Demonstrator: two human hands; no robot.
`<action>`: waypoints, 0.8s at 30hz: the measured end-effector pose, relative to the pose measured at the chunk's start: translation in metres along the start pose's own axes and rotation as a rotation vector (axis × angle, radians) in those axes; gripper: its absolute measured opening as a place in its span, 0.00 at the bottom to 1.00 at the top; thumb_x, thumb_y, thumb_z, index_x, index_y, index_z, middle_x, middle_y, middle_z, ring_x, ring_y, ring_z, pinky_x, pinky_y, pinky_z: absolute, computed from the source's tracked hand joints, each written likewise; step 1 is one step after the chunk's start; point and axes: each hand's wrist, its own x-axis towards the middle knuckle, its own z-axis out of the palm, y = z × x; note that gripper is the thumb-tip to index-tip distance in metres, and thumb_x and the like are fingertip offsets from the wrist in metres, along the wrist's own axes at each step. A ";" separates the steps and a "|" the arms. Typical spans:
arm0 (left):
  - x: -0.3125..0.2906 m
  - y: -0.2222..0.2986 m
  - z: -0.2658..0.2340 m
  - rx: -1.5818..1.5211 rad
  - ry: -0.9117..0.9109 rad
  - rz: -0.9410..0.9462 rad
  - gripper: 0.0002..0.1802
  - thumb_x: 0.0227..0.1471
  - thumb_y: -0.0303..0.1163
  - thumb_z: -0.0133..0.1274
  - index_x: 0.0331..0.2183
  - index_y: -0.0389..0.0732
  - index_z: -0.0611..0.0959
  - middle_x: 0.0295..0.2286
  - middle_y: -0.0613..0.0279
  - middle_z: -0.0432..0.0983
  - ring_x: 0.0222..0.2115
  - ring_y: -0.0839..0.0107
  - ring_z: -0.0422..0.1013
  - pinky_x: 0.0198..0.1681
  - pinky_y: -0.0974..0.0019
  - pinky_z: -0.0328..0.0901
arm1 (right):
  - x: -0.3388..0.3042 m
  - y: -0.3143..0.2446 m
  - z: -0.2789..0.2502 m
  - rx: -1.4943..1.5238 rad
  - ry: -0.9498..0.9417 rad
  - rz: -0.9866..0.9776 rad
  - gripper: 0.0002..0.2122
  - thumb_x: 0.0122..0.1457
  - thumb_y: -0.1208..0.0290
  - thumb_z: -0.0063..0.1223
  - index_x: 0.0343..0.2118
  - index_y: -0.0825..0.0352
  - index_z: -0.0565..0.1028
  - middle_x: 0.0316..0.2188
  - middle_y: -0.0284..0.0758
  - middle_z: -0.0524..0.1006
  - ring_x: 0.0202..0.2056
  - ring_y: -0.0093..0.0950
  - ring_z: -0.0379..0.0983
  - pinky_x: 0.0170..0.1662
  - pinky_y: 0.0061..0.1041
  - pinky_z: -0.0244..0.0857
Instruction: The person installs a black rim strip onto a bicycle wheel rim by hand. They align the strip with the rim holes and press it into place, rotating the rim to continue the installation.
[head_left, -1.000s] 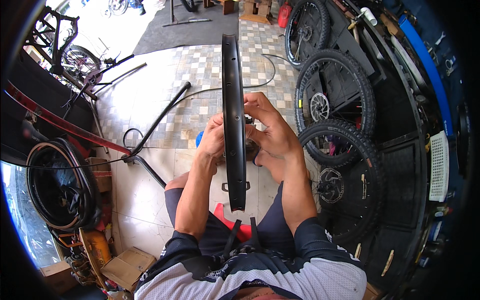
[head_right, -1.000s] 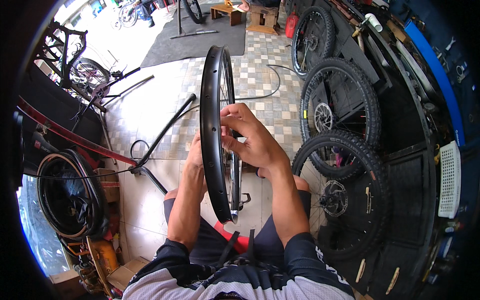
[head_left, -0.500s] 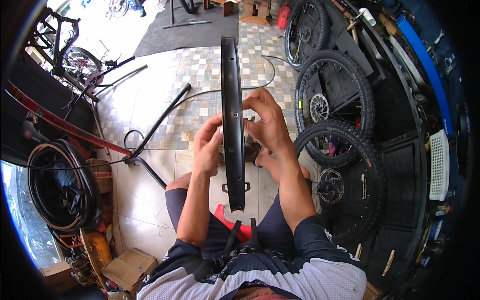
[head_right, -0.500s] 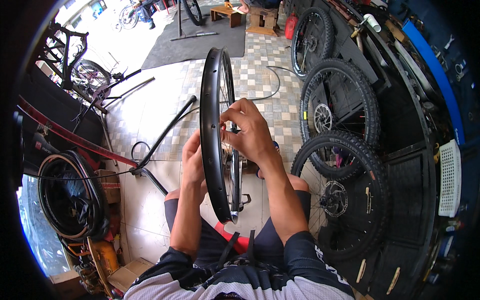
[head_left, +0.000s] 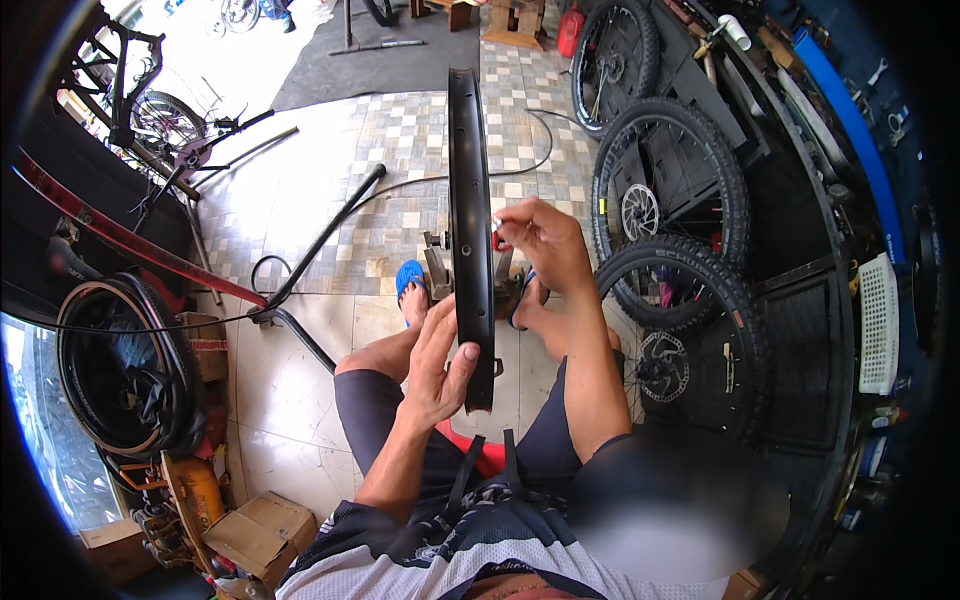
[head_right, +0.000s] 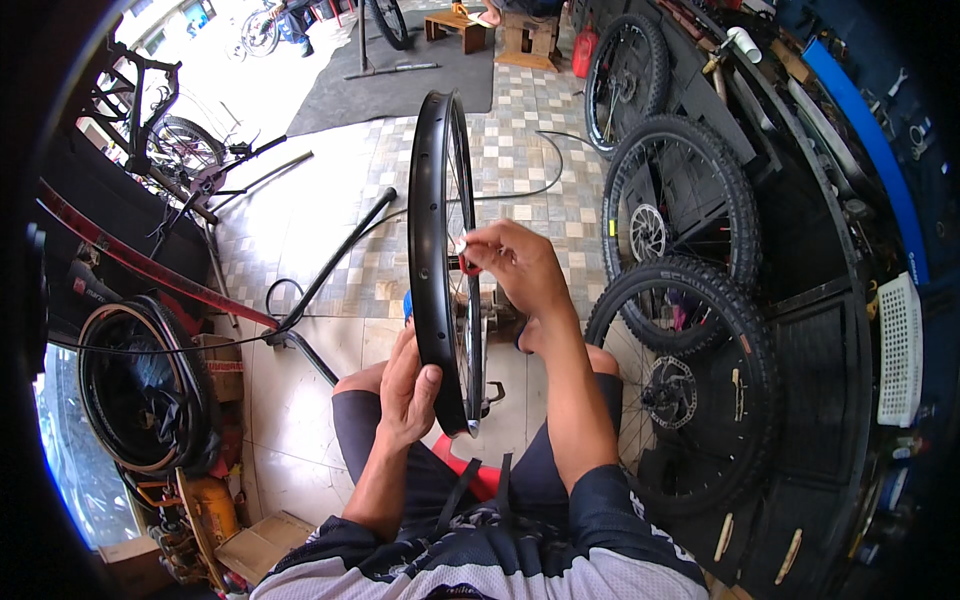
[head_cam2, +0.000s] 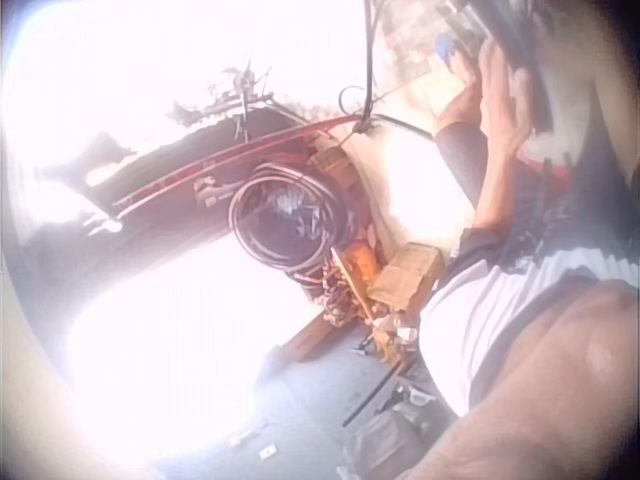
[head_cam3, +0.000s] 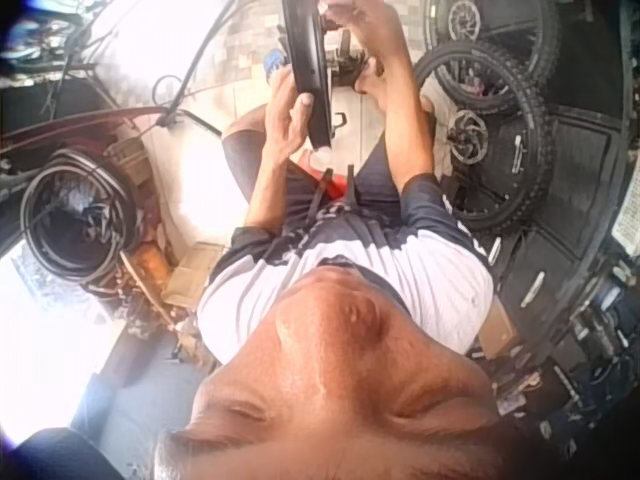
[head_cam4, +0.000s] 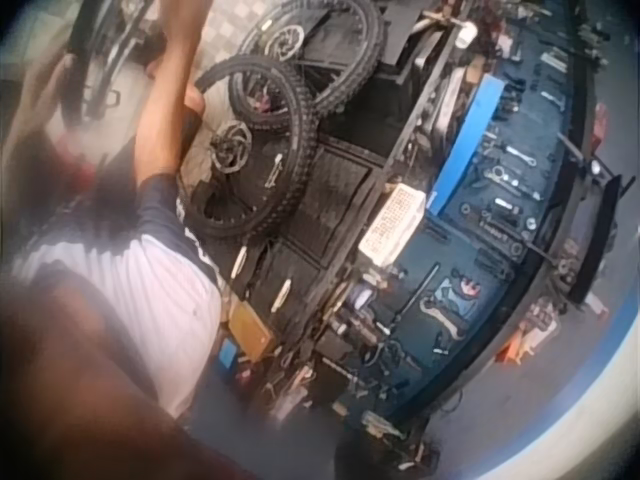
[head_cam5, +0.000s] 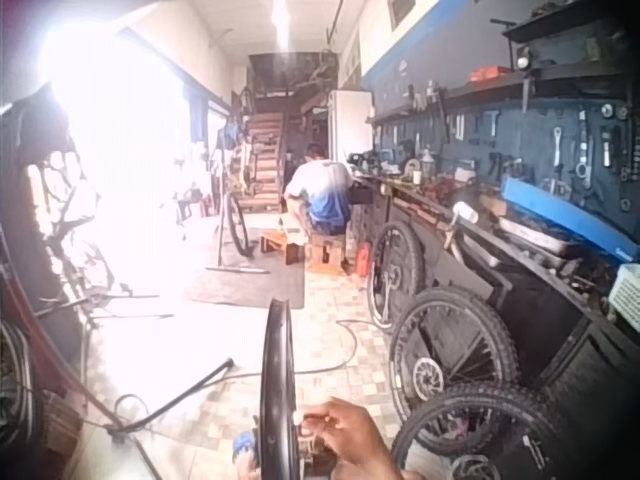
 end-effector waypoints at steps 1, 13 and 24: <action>0.006 0.002 0.000 0.025 0.008 0.010 0.24 0.69 0.39 0.49 0.56 0.30 0.78 0.55 0.41 0.73 0.59 0.45 0.67 0.65 0.50 0.57 | -0.010 -0.001 -0.002 0.050 -0.043 0.001 0.05 0.64 0.79 0.62 0.41 0.69 0.84 0.35 0.32 0.80 0.38 0.22 0.79 0.41 0.23 0.73; 0.048 0.009 0.002 0.094 0.139 0.055 0.23 0.70 0.38 0.47 0.54 0.30 0.81 0.55 0.44 0.74 0.58 0.53 0.68 0.62 0.55 0.61 | -0.007 0.001 0.007 -0.162 -0.145 -0.218 0.08 0.67 0.76 0.61 0.46 0.69 0.84 0.40 0.34 0.80 0.38 0.23 0.80 0.42 0.23 0.75; 0.052 0.015 0.003 0.107 0.145 0.037 0.28 0.72 0.41 0.45 0.60 0.29 0.76 0.59 0.44 0.69 0.62 0.54 0.64 0.66 0.55 0.56 | -0.010 -0.016 0.006 0.128 -0.282 0.028 0.13 0.68 0.76 0.58 0.54 0.69 0.80 0.41 0.34 0.82 0.41 0.21 0.77 0.46 0.23 0.72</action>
